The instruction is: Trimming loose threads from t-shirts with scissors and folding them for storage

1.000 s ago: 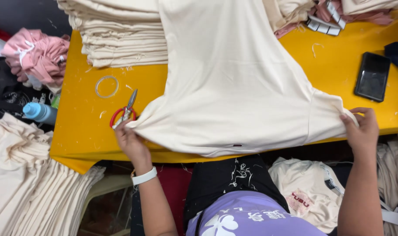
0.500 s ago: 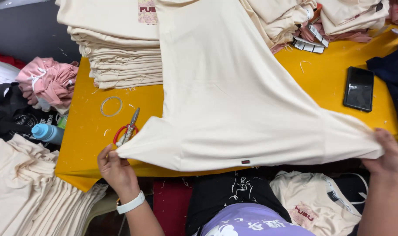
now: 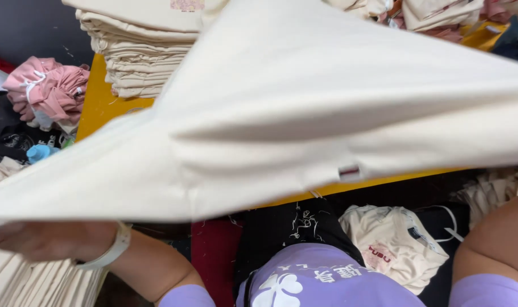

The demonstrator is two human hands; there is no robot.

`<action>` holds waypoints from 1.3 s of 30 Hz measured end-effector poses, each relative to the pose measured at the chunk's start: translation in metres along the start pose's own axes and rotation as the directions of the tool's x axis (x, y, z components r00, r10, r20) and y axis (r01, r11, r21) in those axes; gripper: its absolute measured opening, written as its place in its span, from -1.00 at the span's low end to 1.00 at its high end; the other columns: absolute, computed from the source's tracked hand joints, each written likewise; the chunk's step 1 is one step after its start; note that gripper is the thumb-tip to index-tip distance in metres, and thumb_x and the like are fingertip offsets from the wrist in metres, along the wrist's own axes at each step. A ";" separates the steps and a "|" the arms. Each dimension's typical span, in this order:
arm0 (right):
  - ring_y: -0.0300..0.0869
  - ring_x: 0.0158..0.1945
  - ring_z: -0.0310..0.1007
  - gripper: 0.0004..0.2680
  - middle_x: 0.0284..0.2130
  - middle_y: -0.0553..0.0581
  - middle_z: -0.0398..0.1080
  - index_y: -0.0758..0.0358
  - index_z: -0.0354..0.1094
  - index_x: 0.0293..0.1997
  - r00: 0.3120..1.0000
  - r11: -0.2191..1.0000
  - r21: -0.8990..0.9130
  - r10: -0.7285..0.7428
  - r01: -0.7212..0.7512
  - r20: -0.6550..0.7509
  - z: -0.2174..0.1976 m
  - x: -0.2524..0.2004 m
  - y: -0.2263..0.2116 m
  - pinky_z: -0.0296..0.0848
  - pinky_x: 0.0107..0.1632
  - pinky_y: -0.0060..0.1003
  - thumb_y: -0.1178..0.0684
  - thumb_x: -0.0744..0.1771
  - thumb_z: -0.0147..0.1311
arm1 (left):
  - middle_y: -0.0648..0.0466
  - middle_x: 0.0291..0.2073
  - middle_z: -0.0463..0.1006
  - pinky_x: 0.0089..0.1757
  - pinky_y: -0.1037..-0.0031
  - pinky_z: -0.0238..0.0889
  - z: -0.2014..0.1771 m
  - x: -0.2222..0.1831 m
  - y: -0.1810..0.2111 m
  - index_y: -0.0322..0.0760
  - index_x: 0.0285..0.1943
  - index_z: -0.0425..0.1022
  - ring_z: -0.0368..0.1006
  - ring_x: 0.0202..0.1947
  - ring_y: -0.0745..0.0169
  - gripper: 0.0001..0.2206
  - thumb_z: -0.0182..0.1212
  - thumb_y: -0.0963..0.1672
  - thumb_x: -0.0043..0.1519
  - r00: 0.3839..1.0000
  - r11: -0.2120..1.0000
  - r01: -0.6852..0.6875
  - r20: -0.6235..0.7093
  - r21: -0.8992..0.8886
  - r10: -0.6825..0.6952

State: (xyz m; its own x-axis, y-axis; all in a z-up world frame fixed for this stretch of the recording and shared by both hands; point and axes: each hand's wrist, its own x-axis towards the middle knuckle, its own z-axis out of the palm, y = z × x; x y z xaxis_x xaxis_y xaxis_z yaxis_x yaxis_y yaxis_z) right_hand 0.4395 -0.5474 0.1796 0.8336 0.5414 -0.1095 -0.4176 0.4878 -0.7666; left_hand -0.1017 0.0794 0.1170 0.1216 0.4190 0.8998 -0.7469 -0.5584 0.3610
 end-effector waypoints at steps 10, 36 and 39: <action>-0.08 0.36 0.34 -0.32 0.31 0.02 0.37 0.05 0.23 0.47 0.980 0.988 0.051 0.134 -0.143 0.146 0.015 0.065 0.134 0.27 0.36 0.03 -0.40 0.21 0.24 | 0.18 0.16 0.56 0.20 0.31 0.36 0.077 0.008 -0.125 0.01 0.18 0.50 0.47 0.19 0.28 -0.76 0.18 0.00 0.38 0.761 0.769 0.569 -0.168 -0.290 -0.627; -0.18 0.37 0.45 -0.69 0.23 0.00 0.44 0.08 0.39 0.28 0.890 0.864 -0.218 -0.451 0.454 0.063 -0.024 -0.074 0.140 0.44 0.58 -0.16 -0.12 0.40 0.16 | 0.11 -0.20 0.33 -0.04 0.43 0.24 0.137 -0.052 0.037 -0.19 -0.18 0.34 0.30 -0.16 0.29 -0.60 0.46 0.05 0.12 0.774 0.801 0.598 -0.256 -0.002 -0.579; -0.10 0.45 0.26 -0.58 0.33 0.07 0.27 0.15 0.21 0.39 0.881 0.822 -0.323 -0.460 0.469 0.106 0.017 -0.095 0.134 0.27 0.60 -0.11 -0.24 0.42 0.07 | 0.23 -0.36 0.33 -0.12 0.45 0.23 0.120 -0.067 0.059 -0.04 -0.28 0.32 0.29 -0.25 0.37 -0.60 0.54 0.05 0.05 0.756 0.822 0.569 -0.378 -0.024 -0.535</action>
